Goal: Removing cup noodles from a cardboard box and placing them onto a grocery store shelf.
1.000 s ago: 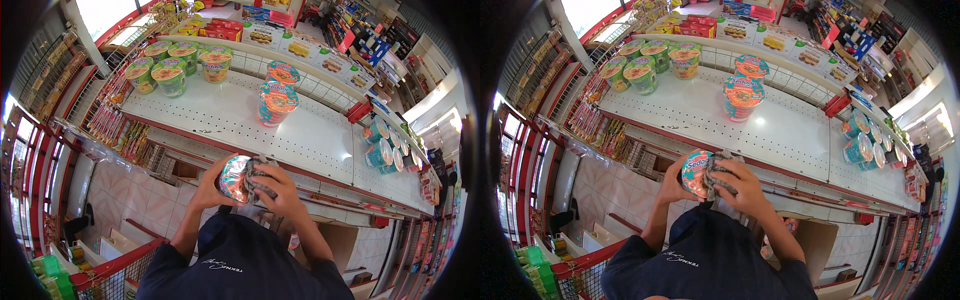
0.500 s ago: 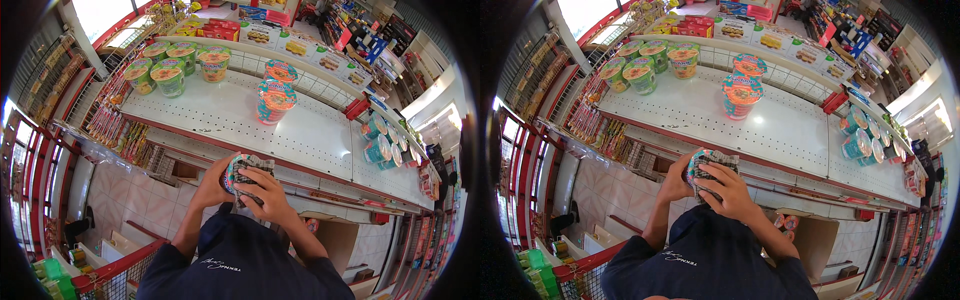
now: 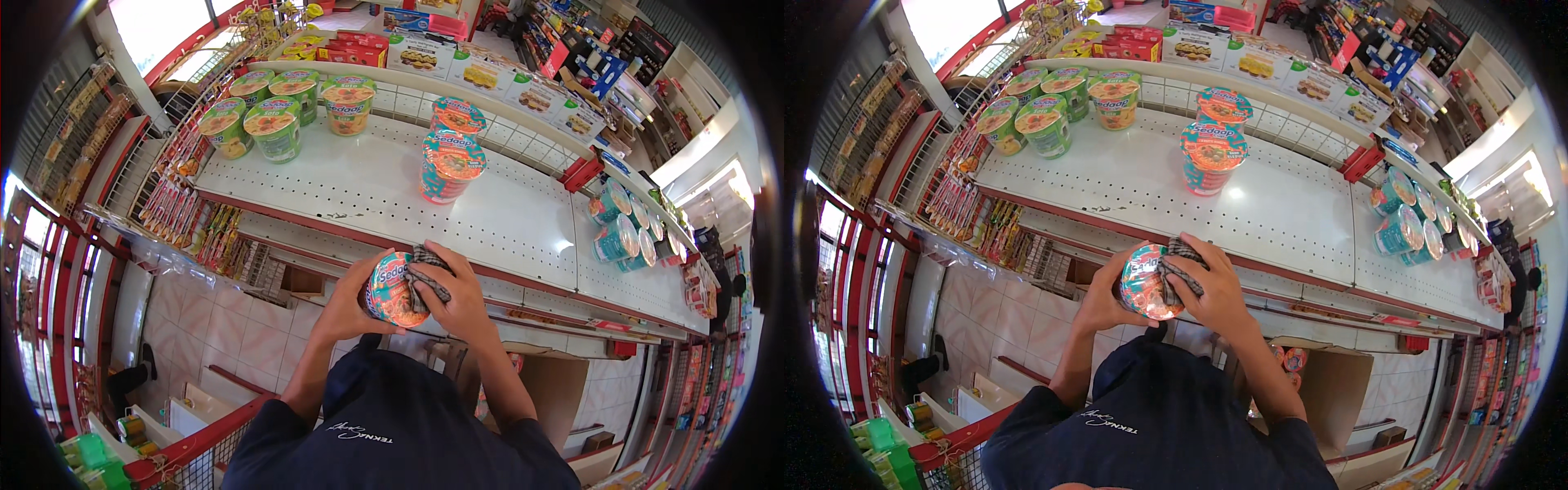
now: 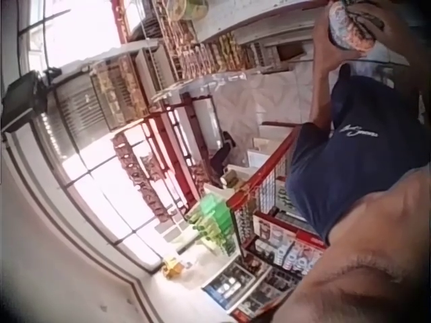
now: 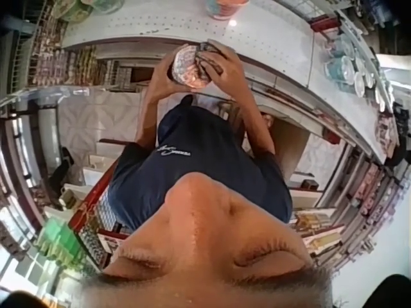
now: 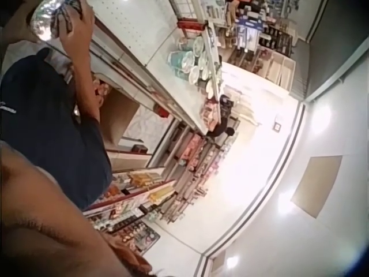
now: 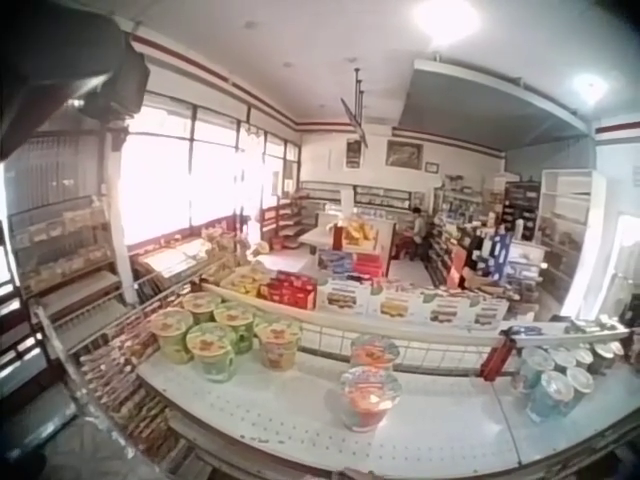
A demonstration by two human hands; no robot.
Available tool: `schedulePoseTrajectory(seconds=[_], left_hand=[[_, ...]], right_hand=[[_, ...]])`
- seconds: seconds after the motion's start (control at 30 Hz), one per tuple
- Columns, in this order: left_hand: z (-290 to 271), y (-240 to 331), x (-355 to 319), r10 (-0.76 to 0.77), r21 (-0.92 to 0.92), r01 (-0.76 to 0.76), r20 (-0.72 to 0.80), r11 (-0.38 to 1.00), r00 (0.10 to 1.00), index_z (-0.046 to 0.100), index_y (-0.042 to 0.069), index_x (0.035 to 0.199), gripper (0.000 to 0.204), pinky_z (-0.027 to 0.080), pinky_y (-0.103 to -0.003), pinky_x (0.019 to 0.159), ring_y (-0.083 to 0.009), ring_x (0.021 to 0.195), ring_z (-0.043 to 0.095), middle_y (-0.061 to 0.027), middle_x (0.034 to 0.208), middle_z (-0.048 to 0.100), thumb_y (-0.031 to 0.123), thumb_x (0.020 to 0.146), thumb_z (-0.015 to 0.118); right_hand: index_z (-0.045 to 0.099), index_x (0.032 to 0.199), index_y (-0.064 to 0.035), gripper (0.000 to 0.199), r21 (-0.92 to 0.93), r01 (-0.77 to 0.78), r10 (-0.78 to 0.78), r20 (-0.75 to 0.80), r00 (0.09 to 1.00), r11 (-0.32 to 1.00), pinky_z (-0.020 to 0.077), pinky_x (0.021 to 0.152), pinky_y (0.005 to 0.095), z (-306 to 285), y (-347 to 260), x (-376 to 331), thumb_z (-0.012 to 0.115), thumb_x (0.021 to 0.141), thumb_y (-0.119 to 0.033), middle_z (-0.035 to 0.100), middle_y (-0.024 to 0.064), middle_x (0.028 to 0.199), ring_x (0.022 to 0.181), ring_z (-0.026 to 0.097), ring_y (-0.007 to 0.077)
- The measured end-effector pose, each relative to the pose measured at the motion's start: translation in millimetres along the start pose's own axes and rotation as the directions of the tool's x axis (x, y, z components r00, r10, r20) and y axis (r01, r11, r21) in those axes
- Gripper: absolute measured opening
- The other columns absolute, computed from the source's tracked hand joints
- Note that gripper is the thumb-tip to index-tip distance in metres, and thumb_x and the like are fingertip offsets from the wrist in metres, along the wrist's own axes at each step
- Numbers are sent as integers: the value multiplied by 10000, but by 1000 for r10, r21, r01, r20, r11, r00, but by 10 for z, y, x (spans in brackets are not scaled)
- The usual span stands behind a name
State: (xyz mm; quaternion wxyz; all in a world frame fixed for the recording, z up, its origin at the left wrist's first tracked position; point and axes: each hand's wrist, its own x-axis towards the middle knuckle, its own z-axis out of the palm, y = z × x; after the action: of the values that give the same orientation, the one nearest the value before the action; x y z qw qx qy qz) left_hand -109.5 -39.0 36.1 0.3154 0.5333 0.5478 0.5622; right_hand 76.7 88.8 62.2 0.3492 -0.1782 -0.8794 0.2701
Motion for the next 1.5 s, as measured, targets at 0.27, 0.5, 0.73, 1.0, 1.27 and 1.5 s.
schedulePoseTrajectory(seconds=[0.27, 0.5, 0.73, 1.0, 1.27, 1.5], left_hand=[[-96, -56, 46, 42, 121, -47, 44, 991, 998, 478, 60, 1471, 1122, 442, -429, 1053, -341, 1224, 569, -153, 1330, 592, 256, 492, 988], [-345, -91, 201, 34, -13, -33, 64, 999, 997, 503, 25, 1447, 1086, 437, -400, 1076, -277, 1244, 581, -144, 1362, 604, 186, 481, 972], [-115, -431, 348, -101, -582, 113, 52, 805, 993, 450, -25, 1439, 962, 457, -355, 1066, -175, 1221, 578, -107, 1320, 612, 185, 643, 949], [170, -262, 652, -214, -697, 97, -82, 710, 974, 448, -2, 1405, 615, 540, -387, 971, -243, 1169, 626, -142, 1326, 600, 361, 967, 681], [439, -194, 432, -270, -788, 160, -8, 594, 963, 416, -9, 1433, 684, 478, -392, 1067, -226, 1220, 589, -135, 1366, 579, 310, 921, 737], [794, -111, 495, -273, -802, 7, -194, 597, 942, 448, 25, 1390, 583, 507, -369, 1011, -209, 1168, 603, -129, 1326, 585, 308, 951, 707]], right_hand=[[738, 1146, -110, 330, -44, 77, -78, -31, 996, 996, 453, 1026, 466, 183, -369, 156, 770, 820, -144, 585, 159, 1392, 1221, 583, 363], [746, 1100, -127, 326, 49, 207, -209, 62, 976, 977, 454, 1038, 474, 125, -331, 96, 770, 777, -159, 607, 134, 1380, 1254, 573, 372], [601, 1171, 54, 307, 222, -42, 120, -352, 928, 974, 412, 1075, 476, 273, -254, 120, 616, 914, -113, 523, 324, 1388, 1276, 543, 415], [728, 1124, -119, 327, -282, 35, -135, -344, 929, 959, 398, 1108, 522, 581, -286, -76, 747, 797, -128, 483, 224, 1469, 1337, 473, 476], [586, 1306, 6, 433, 349, -45, 224, -493, 841, 936, 439, 1062, 440, 238, -112, -114, 651, 887, -79, 538, 251, 1392, 1243, 572, 347], [568, 1325, 16, 436, 18, 9, 0, -446, 895, 1000, 341, 1141, 465, 147, -282, -348, 611, 921, -140, 475, 270, 1460, 1359, 474, 396]])
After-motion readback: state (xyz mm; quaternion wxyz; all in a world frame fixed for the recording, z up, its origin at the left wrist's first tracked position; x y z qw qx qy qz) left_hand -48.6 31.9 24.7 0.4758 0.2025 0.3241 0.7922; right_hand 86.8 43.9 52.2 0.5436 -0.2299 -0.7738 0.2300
